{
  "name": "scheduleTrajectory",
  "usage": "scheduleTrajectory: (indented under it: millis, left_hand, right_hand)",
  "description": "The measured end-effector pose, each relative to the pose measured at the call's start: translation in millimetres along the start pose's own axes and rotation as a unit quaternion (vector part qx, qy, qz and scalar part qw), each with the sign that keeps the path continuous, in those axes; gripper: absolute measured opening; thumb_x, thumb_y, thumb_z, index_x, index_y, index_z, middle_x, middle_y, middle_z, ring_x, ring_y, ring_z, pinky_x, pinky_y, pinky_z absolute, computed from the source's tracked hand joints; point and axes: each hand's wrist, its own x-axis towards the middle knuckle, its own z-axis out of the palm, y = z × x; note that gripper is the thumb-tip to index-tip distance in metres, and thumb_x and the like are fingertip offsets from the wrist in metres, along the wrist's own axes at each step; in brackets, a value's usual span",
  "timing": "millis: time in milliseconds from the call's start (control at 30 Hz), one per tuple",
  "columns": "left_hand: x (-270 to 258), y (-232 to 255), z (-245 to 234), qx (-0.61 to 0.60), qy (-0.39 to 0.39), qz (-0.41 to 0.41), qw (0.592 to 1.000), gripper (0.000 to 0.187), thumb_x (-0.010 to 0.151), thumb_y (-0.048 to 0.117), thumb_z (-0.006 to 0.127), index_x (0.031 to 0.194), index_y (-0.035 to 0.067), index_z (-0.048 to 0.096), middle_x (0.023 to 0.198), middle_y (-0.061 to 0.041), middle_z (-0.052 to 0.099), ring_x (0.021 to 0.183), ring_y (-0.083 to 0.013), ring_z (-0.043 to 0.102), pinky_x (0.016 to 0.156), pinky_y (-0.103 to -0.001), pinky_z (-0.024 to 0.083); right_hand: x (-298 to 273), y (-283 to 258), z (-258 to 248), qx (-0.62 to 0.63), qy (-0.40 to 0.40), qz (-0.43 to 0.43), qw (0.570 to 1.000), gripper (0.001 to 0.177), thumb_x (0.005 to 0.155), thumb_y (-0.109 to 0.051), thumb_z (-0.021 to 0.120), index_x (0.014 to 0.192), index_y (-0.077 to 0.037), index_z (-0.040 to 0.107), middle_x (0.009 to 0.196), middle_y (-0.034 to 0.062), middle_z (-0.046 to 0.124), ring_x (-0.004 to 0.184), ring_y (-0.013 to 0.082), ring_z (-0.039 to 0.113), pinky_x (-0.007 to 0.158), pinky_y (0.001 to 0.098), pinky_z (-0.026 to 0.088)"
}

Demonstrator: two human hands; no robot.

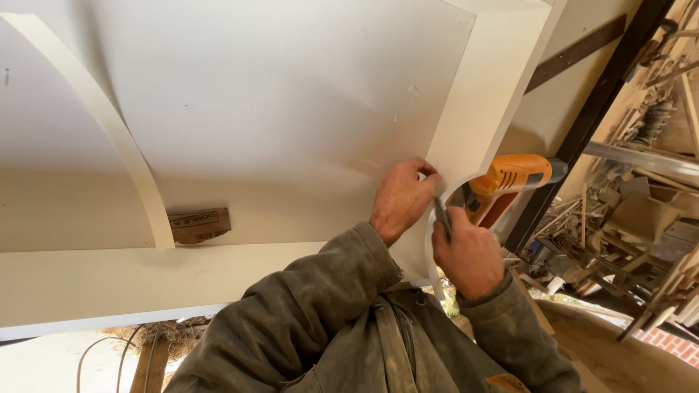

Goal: The person uses a utility knife to trim excess edge banding from the corners of a white cabinet door. They then use a heat gun to apply heat to the edges and press the banding down with their fingers to ensure it adheres smoothly.

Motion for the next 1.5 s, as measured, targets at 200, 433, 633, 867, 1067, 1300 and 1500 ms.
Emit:
scheduleTrajectory:
  millis: [200,433,633,867,1067,1300,1500]
  left_hand:
    - [-3,-1,0,0.000,-0.012,-0.041,0.999,0.029,0.086,0.023,0.062,0.103,0.002,0.073,0.080,-0.016,0.075,0.076,-0.0316,0.073,0.075,-0.044,0.056]
    - [3,-10,3,0.073,0.023,0.033,0.996,0.022,0.090,0.021,0.062,0.101,0.004,0.071,0.095,-0.017,0.075,0.093,-0.0396,0.069,0.082,-0.048,0.054]
    - [9,-13,2,0.098,0.005,0.050,0.994,0.019,0.089,0.019,0.062,0.098,0.004,0.069,0.095,-0.017,0.074,0.094,-0.0395,0.069,0.082,-0.049,0.053]
    - [12,-20,4,0.131,0.016,0.083,0.988,0.019,0.091,0.018,0.061,0.098,0.004,0.069,0.094,-0.019,0.074,0.094,-0.0419,0.068,0.083,-0.052,0.053]
    - [11,-17,1,0.155,0.025,0.092,0.983,0.017,0.092,0.017,0.059,0.099,0.003,0.067,0.094,-0.020,0.074,0.094,-0.0429,0.067,0.082,-0.054,0.052]
    - [12,-20,4,0.170,0.023,0.100,0.980,0.016,0.092,0.015,0.058,0.100,0.004,0.067,0.096,-0.020,0.073,0.094,-0.0440,0.067,0.083,-0.054,0.052]
    - [10,-14,0,0.156,0.017,0.090,0.983,0.016,0.091,0.016,0.059,0.099,0.003,0.065,0.094,-0.020,0.073,0.093,-0.0441,0.067,0.081,-0.055,0.051]
  right_hand:
    - [-3,7,2,-0.032,-0.044,-0.023,0.998,0.022,0.094,-0.028,0.065,0.095,-0.006,0.062,0.069,0.0257,0.065,0.065,0.0480,0.065,0.061,0.0588,0.050]
    - [0,12,-6,-0.013,-0.103,-0.041,0.994,0.022,0.093,-0.027,0.063,0.095,-0.005,0.061,0.069,0.0254,0.065,0.067,0.0474,0.065,0.064,0.0577,0.051]
    - [5,11,-13,-0.047,-0.169,-0.031,0.984,0.026,0.090,-0.029,0.063,0.090,-0.003,0.065,0.074,0.0260,0.067,0.074,0.0481,0.065,0.070,0.0595,0.050]
    - [10,13,-24,-0.057,-0.244,-0.034,0.968,0.028,0.091,-0.029,0.061,0.088,-0.002,0.069,0.072,0.0227,0.069,0.071,0.0432,0.069,0.070,0.0539,0.054]
    - [17,1,-32,-0.029,-0.343,0.041,0.938,0.031,0.095,-0.030,0.059,0.092,-0.001,0.071,0.060,0.0168,0.071,0.049,0.0302,0.072,0.056,0.0422,0.061]
    - [15,-18,-49,-0.052,-0.378,0.072,0.922,0.032,0.095,-0.031,0.061,0.096,0.000,0.071,0.060,0.0159,0.072,0.045,0.0273,0.071,0.050,0.0404,0.060]
    - [17,-35,-61,-0.066,-0.406,0.110,0.905,0.034,0.097,-0.035,0.062,0.105,-0.003,0.072,0.061,0.0178,0.071,0.046,0.0265,0.071,0.050,0.0407,0.061]
